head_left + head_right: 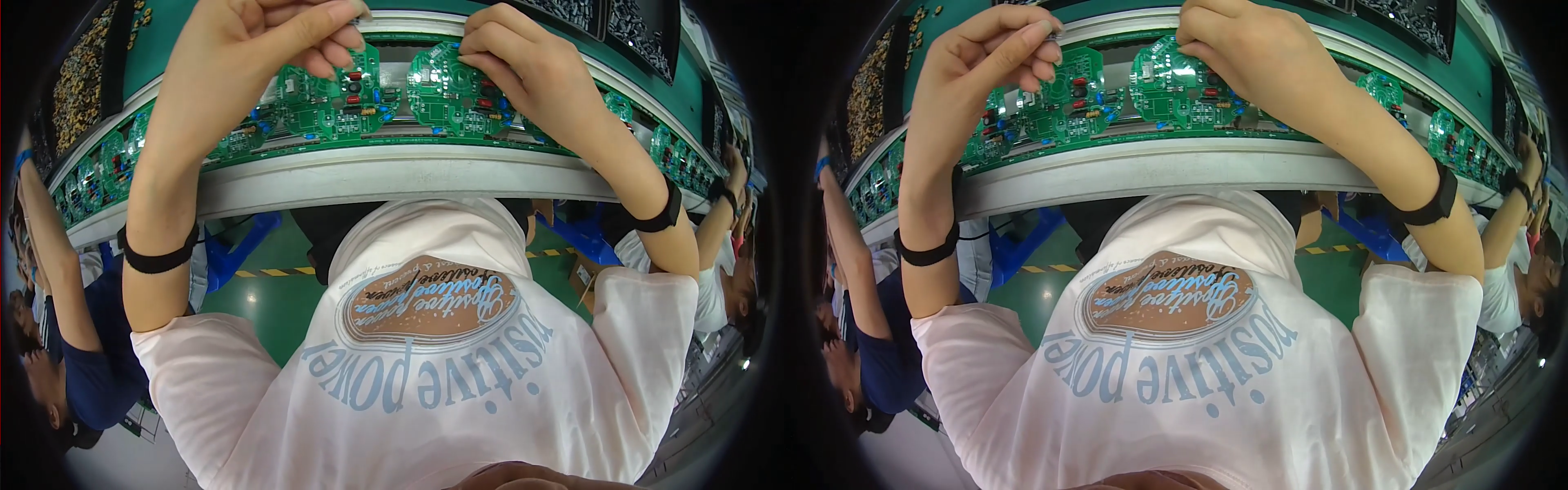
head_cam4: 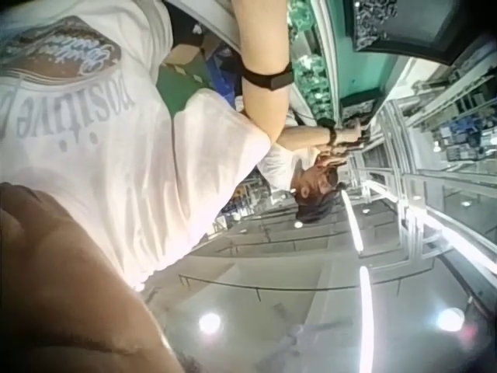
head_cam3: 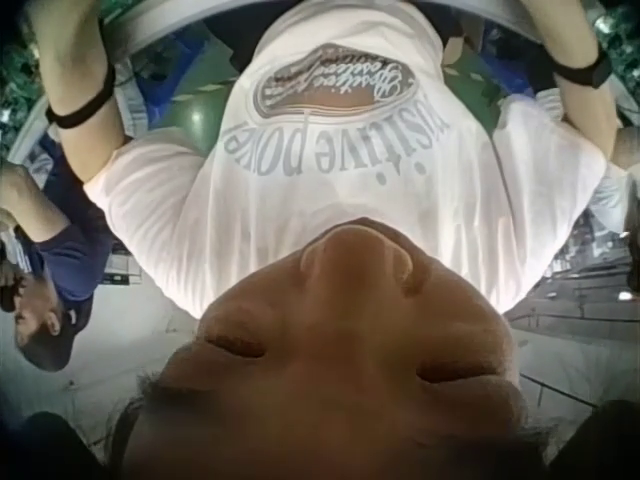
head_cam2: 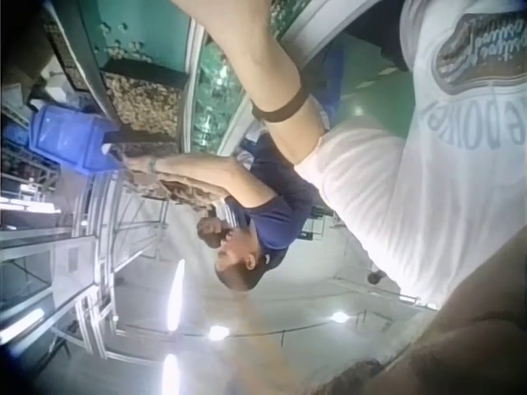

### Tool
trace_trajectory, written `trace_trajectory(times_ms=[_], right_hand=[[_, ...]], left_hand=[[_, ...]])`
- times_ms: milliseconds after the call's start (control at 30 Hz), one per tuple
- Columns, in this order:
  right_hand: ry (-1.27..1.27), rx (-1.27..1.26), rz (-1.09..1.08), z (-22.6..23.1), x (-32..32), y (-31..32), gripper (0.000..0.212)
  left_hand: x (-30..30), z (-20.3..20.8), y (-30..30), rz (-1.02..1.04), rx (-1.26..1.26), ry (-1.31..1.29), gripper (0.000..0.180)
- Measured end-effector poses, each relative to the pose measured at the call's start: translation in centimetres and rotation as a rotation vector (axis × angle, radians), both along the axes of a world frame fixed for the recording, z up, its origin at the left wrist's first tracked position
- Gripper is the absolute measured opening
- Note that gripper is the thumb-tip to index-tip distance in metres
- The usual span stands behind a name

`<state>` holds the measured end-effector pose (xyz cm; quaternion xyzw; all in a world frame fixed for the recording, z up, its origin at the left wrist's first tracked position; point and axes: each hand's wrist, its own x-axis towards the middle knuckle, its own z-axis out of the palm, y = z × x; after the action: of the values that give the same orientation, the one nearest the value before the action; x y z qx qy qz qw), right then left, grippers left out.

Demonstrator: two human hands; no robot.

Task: Manually inserting small electronic components into circuit boards on an assembly line.

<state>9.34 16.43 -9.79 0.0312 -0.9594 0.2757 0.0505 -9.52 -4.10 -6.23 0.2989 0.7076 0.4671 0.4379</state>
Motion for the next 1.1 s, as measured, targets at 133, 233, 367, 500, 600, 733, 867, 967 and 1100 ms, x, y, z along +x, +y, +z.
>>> trace_trajectory(times_ms=[133, 233, 367, 500, 600, 733, 867, 967, 1100], right_hand=[[0.117, 0.151, 0.032, -1.5, 0.5, 1.0, 0.012], [0.038, 0.183, 0.029, -0.7, 1.2, 1.5, 0.011], [-0.007, 0.227, -0.002, -0.9, 2.8, 2.9, 0.012], [-0.040, 0.234, -0.013, -0.4, 3.9, 3.9, 0.012], [-0.047, 0.231, -0.034, -0.4, 4.2, 4.1, 0.012], [-0.132, 0.304, -0.002, 1.5, 3.5, 3.5, 0.013], [-0.119, 0.277, 0.015, 3.7, 1.7, 4.4, 0.015], [-0.050, 0.301, 0.008, 7.0, -1.0, 3.6, 0.013], [0.154, 0.479, 0.008, 8.0, -4.0, 3.4, 0.012]], left_hand=[[-0.4, -0.3, 0.2, 0.026, 0.003, -0.159, 0.016], [-0.3, -0.2, 0.1, 0.107, -0.032, -0.329, 0.009], [-1.8, -2.5, -1.3, -0.130, 0.102, -0.150, 0.027], [-1.8, -2.5, -1.5, -0.178, 0.108, -0.056, 0.026], [-1.1, -2.4, -0.9, -0.209, 0.146, -0.011, 0.025], [-1.0, -2.6, -0.7, -0.211, 0.156, 0.095, 0.023], [-1.1, -2.8, -0.4, -0.206, 0.143, 0.178, 0.019], [-1.0, -2.9, -0.2, -0.212, 0.133, 0.219, 0.018], [0.1, -2.4, 0.2, -0.225, 0.078, 0.368, 0.016]])
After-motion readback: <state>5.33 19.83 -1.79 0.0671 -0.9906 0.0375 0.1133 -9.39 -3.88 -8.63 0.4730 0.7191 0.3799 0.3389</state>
